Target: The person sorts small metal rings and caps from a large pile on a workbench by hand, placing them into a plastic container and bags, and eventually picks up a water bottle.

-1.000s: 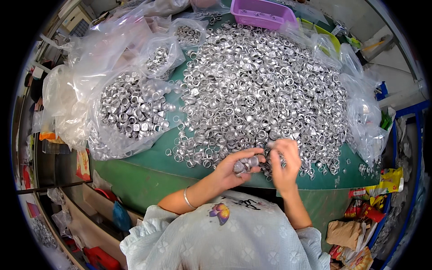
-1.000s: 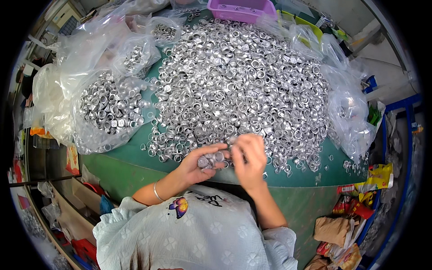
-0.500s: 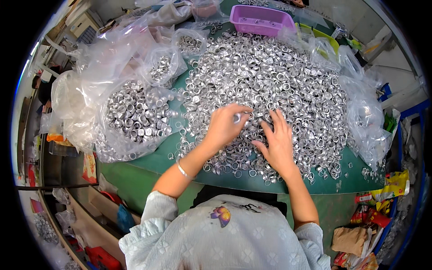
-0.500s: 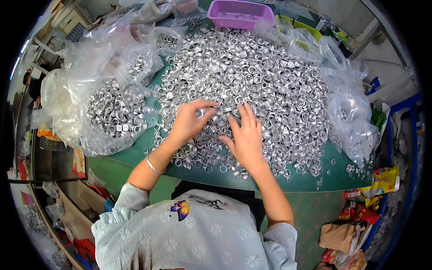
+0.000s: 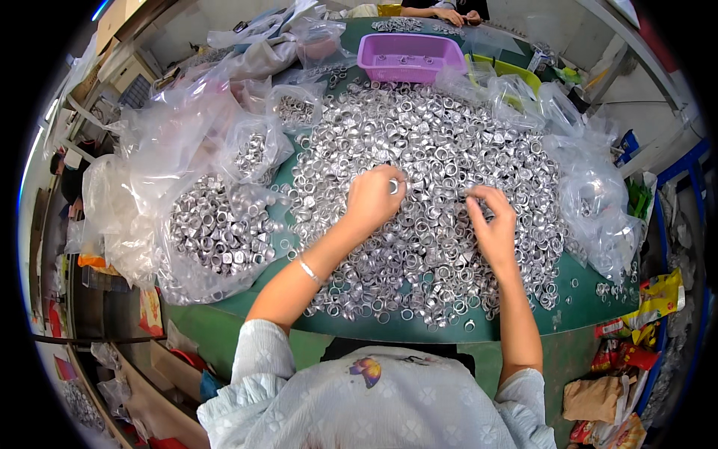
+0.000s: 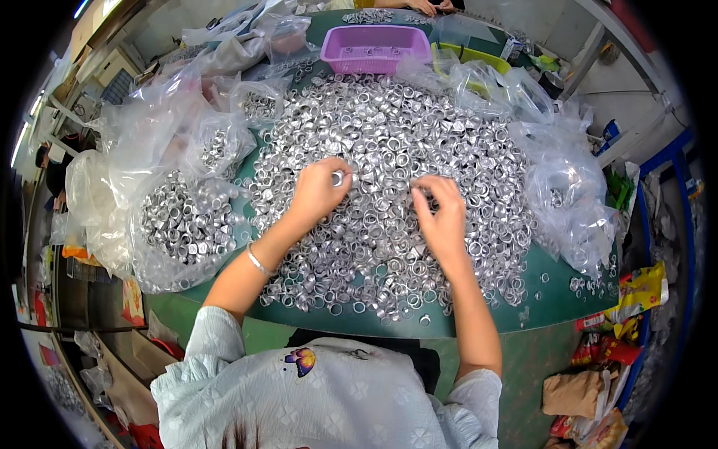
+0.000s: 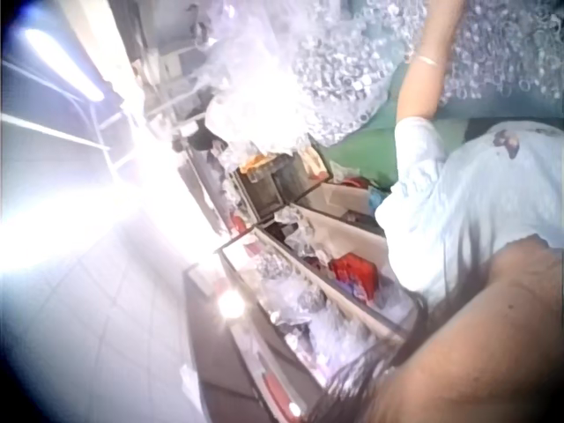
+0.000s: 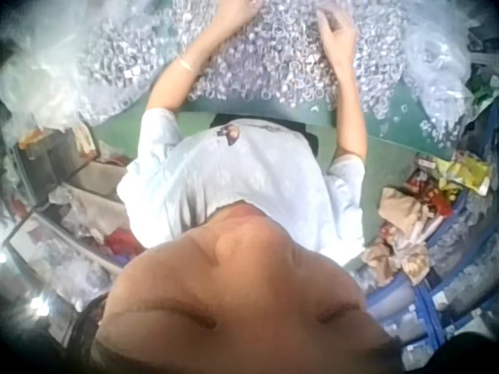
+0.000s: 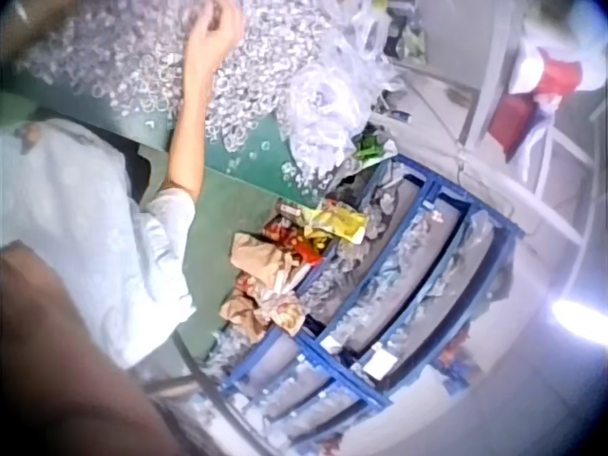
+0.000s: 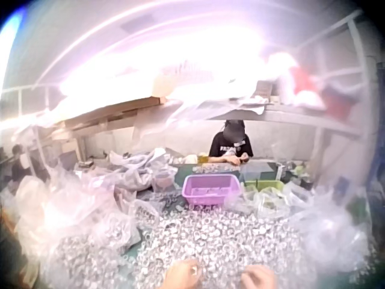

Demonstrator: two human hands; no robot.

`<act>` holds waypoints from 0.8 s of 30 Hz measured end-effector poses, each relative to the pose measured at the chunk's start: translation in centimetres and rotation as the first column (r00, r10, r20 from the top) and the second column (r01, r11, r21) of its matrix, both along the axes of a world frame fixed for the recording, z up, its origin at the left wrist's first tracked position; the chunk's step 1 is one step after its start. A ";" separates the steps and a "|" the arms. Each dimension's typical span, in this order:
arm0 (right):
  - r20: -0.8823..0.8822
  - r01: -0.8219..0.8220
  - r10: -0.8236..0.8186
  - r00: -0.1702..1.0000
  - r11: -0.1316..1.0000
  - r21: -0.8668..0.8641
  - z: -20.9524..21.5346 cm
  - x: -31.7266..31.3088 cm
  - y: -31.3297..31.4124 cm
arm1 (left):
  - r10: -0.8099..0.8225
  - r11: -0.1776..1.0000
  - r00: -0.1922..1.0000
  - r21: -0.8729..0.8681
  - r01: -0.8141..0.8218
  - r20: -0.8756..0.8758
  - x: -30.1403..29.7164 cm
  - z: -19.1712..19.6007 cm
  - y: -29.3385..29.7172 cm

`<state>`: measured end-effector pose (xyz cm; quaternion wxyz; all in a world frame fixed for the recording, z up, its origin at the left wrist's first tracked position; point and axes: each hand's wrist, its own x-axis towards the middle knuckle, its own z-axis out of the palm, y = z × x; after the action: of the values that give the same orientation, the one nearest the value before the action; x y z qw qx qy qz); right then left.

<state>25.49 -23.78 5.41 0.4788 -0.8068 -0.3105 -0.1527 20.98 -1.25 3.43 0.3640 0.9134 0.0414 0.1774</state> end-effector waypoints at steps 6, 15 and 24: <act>0.181 0.138 -0.085 0.980 0.941 -0.309 -0.4 5.5 2.9 | -0.428 -0.130 0.902 -0.991 0.001 0.057 -3.0 0.4 0.2; -0.065 -0.066 0.048 0.997 0.945 -0.319 0.4 3.9 2.2 | -0.353 -0.480 0.925 -0.876 -0.053 0.137 -5.4 -0.8 0.6; 0.239 0.169 -0.064 0.969 0.875 -0.453 -0.2 8.3 6.2 | -0.190 -0.359 0.974 -0.915 -0.184 -0.122 -4.2 0.9 0.3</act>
<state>33.83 -17.53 5.21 0.2224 -0.8945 -0.3388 -0.1885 16.79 -0.91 4.33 0.9505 0.2270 0.2083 -0.0403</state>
